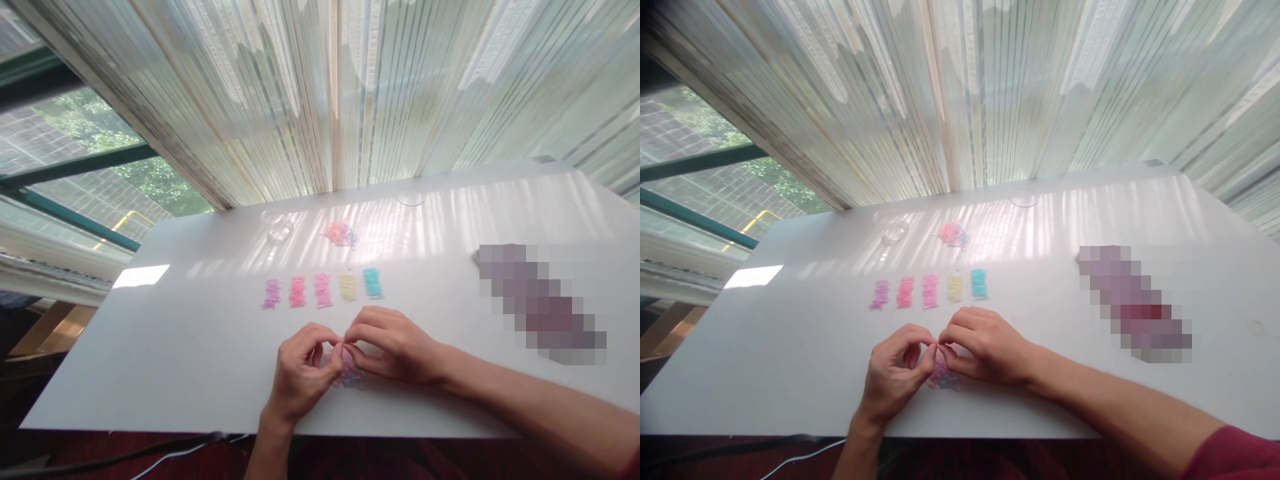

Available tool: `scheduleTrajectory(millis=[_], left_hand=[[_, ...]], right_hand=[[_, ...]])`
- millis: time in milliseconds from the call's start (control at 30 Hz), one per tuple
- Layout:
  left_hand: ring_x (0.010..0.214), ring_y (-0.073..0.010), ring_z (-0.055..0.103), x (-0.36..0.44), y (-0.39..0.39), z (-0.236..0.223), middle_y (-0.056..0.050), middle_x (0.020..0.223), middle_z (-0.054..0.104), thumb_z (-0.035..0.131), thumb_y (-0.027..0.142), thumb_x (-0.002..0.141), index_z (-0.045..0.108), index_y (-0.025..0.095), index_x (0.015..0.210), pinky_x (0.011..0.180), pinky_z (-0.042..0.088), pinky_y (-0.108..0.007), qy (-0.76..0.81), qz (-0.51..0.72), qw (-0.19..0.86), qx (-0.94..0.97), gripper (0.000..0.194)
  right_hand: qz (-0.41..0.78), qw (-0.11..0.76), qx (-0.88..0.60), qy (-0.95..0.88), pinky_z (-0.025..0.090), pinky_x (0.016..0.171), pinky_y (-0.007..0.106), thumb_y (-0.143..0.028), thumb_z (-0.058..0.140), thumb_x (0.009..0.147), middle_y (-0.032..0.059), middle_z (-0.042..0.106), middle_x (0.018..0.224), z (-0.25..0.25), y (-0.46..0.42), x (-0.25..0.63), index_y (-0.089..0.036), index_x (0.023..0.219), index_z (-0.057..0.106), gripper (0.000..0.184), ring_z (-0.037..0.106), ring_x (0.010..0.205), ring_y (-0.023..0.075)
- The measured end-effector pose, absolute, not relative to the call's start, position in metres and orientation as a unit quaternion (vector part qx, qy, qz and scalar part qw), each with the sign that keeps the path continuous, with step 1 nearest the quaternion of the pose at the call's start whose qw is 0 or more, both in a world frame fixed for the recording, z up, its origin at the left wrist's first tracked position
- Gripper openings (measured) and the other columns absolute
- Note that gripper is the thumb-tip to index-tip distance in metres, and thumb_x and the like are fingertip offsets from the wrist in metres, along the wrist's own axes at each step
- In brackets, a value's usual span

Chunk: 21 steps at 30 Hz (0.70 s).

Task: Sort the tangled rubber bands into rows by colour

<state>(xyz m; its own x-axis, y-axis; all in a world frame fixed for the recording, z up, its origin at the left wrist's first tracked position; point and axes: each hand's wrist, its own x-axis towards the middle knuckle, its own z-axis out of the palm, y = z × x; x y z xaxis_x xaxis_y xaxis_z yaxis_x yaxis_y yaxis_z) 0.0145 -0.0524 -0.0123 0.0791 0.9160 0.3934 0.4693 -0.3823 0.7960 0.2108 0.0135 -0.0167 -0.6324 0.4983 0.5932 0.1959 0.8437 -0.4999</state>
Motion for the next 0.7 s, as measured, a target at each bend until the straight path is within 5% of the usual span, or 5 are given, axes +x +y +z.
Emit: scheduleTrajectory(millis=[700], left_hand=[[0.054,-0.0089,0.049,0.0156,-0.0507,-0.0084,-0.001,0.074,0.068,0.067,0.008,0.087,0.068,0.018,0.086,0.049,0.043,-0.02,0.484,0.436,0.218,0.727,0.01]], right_hand=[[0.247,0.377,-0.218,-0.866,0.043,0.06,0.025,-0.018,0.059,0.094,0.0019,0.064,0.073,-0.0147,0.0101,0.2112,-0.02,0.082,0.067,0.015,0.055,0.065,0.014]])
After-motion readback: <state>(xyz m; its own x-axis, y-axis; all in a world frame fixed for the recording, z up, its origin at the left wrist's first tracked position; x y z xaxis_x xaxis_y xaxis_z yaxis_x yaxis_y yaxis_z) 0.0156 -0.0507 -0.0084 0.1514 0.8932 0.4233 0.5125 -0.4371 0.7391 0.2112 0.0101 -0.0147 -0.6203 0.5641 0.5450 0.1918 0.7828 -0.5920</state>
